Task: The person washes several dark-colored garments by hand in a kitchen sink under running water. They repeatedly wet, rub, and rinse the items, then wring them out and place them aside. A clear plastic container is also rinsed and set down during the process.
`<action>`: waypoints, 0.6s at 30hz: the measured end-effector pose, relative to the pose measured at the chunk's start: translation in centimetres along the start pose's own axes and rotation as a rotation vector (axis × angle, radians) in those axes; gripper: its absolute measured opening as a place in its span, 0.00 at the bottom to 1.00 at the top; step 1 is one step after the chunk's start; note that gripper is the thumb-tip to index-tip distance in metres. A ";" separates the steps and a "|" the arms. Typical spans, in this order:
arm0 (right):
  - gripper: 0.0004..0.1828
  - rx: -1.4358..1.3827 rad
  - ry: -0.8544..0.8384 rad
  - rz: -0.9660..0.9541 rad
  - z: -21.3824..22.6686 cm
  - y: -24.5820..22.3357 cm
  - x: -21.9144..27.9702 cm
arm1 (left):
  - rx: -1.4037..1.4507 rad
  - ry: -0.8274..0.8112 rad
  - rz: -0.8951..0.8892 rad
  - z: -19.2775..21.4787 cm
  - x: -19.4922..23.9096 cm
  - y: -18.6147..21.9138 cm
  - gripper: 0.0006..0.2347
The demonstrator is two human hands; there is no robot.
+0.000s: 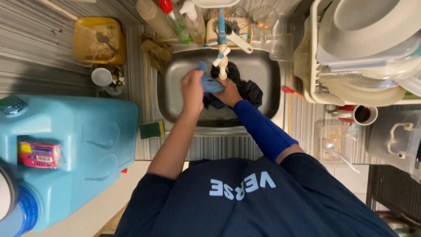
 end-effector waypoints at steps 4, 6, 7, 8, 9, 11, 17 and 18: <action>0.23 -0.157 -0.038 -0.262 0.4 1.7 -0.9 | -0.008 0.005 -0.183 3.3 0.7 2.1 0.12; 0.24 -0.127 0.053 -0.472 0.6 1.4 -0.8 | -0.396 -0.009 -0.173 4.8 0.7 0.1 0.17; 0.24 -0.151 0.061 -0.471 0.7 0.8 -0.8 | -0.679 -0.009 -0.134 5.5 0.5 -1.3 0.21; 0.25 -0.174 0.074 -0.468 1.0 0.1 -0.9 | -0.961 -0.013 -0.095 6.0 0.0 -2.8 0.26; 0.27 -0.197 0.087 -0.466 1.4 -0.8 -0.8 | -0.849 -0.139 0.122 5.9 -0.5 -4.9 0.29; 0.24 -0.080 0.143 -0.186 1.7 -3.7 0.4 | -0.455 -0.268 0.639 6.2 -0.6 -8.8 0.35; 0.24 -0.067 -0.107 0.009 5.6 -12.6 3.8 | 0.363 -0.237 1.066 2.4 -2.5 -13.5 0.29; 0.24 -0.067 -0.173 0.028 6.5 -13.9 4.4 | 0.373 -0.248 1.067 1.9 -2.5 -13.6 0.28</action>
Point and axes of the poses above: each hand's wrist, its own x-axis away from the middle knuckle, its own z-axis out of the back of the hand, y = z × x, the point moved 1 cm from there along -x, towards the middle knuckle, and after that the axes turned 3 degrees about -y, right-handed, at the moved point
